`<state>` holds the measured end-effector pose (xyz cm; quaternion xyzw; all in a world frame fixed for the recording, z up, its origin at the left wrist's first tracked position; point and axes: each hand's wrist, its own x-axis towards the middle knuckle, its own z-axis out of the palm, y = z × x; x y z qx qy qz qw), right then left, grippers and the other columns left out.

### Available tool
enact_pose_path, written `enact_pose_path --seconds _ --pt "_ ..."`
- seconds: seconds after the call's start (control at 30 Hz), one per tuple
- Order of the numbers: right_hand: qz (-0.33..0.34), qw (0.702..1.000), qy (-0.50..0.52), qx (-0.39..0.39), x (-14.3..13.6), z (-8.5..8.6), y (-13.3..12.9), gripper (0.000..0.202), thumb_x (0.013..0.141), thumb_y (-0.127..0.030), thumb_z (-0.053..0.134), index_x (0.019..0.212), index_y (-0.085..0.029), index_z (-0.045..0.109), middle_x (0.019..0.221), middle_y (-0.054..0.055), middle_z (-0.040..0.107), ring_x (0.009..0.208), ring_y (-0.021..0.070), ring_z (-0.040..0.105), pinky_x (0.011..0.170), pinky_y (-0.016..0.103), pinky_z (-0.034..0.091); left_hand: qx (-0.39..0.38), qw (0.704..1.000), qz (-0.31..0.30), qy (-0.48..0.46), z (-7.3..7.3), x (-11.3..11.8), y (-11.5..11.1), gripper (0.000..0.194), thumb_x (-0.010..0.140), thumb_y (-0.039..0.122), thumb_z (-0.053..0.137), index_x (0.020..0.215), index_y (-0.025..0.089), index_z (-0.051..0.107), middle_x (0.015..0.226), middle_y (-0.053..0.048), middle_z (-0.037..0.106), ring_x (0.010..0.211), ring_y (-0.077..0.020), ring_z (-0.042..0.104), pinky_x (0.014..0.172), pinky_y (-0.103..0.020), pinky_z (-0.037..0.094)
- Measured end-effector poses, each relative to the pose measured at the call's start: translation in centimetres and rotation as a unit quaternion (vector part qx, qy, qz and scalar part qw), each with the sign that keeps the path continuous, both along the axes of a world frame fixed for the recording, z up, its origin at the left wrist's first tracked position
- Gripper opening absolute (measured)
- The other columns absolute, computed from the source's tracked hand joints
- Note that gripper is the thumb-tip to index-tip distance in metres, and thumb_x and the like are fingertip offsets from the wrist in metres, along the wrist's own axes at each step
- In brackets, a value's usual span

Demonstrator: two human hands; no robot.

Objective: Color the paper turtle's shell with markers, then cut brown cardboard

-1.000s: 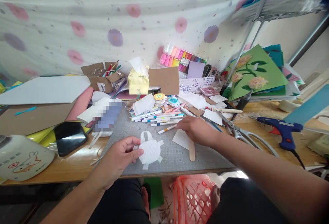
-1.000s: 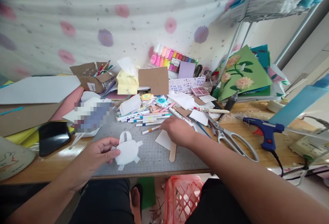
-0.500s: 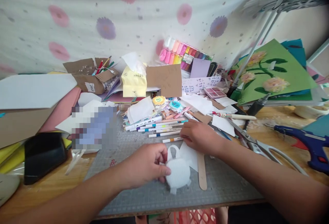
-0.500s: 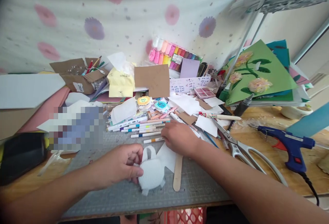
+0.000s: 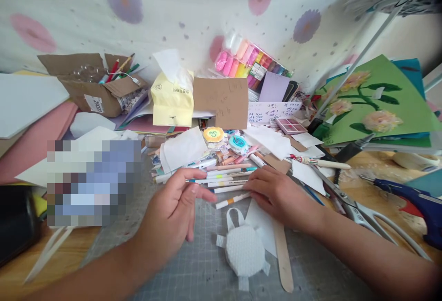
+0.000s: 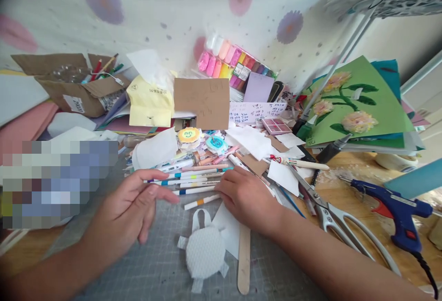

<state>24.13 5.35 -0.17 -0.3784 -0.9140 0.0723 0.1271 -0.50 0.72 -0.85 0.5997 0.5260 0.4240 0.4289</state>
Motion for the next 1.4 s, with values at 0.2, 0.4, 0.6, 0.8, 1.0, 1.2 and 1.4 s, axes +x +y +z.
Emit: enact_pose_path --seconds 0.2,0.4,0.6,0.8,1.0,1.2,1.4 --pt "-0.032 0.997 0.055 0.033 0.0 -0.4 2.1 0.023 0.094 -0.015 0.05 0.093 -0.014 0.073 0.095 0.012 0.07 0.089 0.0248 0.062 0.081 0.038 0.049 0.041 0.996 0.039 -0.071 0.5 -0.1 0.3 0.029 0.091 0.026 0.041 0.12 0.028 0.048 0.149 -0.007 0.043 0.071 -0.0152 0.073 0.064 -0.033 0.061" --pt "-0.051 0.998 0.021 0.018 -1.8 -0.7 3.4 0.024 0.092 -0.014 0.054 0.105 -0.02 0.073 0.105 0.011 0.068 0.097 0.0258 0.062 0.086 0.039 0.048 0.203 0.974 0.062 0.085 -0.5 -1.2 0.9 0.04 0.084 0.013 0.046 0.119 0.029 0.057 0.143 -0.001 0.048 0.137 -0.0244 0.04 0.115 -0.047 0.032" --pt "-0.086 0.996 0.0 -0.018 -2.9 -0.7 3.7 0.017 0.086 -0.014 0.062 0.1 -0.016 0.071 0.103 0.012 0.065 0.097 0.0258 0.062 0.089 0.039 0.047 0.249 0.949 0.079 0.175 0.2 -1.7 1.8 0.025 0.09 0.023 0.048 0.113 0.022 0.059 0.122 -0.006 0.061 0.118 -0.0221 0.055 0.103 -0.04 0.043" --pt "-0.123 0.991 -0.022 -0.04 -3.5 -0.6 4.0 0.009 0.084 -0.015 0.064 0.093 -0.015 0.068 0.102 0.012 0.063 0.097 0.0266 0.061 0.088 0.039 0.047 0.279 0.922 0.037 0.265 0.0 -1.7 2.6 0.023 0.086 0.016 0.046 0.1 0.021 0.063 0.11 -0.006 0.062 0.108 -0.0238 0.057 0.095 -0.041 0.046" --pt "-0.139 0.989 -0.026 -0.034 -3.3 -0.4 3.6 0.003 0.083 -0.014 0.065 0.084 -0.017 0.063 0.102 0.01 0.062 0.095 0.0244 0.06 0.084 0.036 0.047 0.246 0.928 0.014 0.28 0.1 -1.8 2.9 0.024 0.085 0.016 0.047 0.104 0.02 0.061 0.11 -0.007 0.061 0.105 -0.0244 0.057 0.091 -0.042 0.047" --pt "-0.137 0.99 0.002 -0.031 -2.3 1.0 2.0 0.006 0.09 -0.014 0.055 0.088 -0.018 0.058 0.094 0.009 0.064 0.088 0.0233 0.061 0.075 0.034 0.045 0.215 0.933 -0.012 0.288 0.0 -1.8 2.8 0.03 0.085 0.022 0.055 0.115 0.02 0.059 0.114 -0.008 0.064 0.105 -0.0259 0.06 0.09 -0.041 0.048" --pt "-0.097 0.973 0.154 -0.14 0.0 3.3 -3.0 0.01 0.092 -0.025 0.054 0.084 -0.021 0.056 0.072 -0.001 0.057 0.063 0.0136 0.052 0.056 0.023 0.041 0.182 0.934 -0.175 0.254 0.3 -0.9 1.2 0.026 0.096 0.034 0.043 0.098 0.023 0.066 0.078 -0.002 0.07 0.078 -0.0199 0.065 0.07 -0.029 0.047"
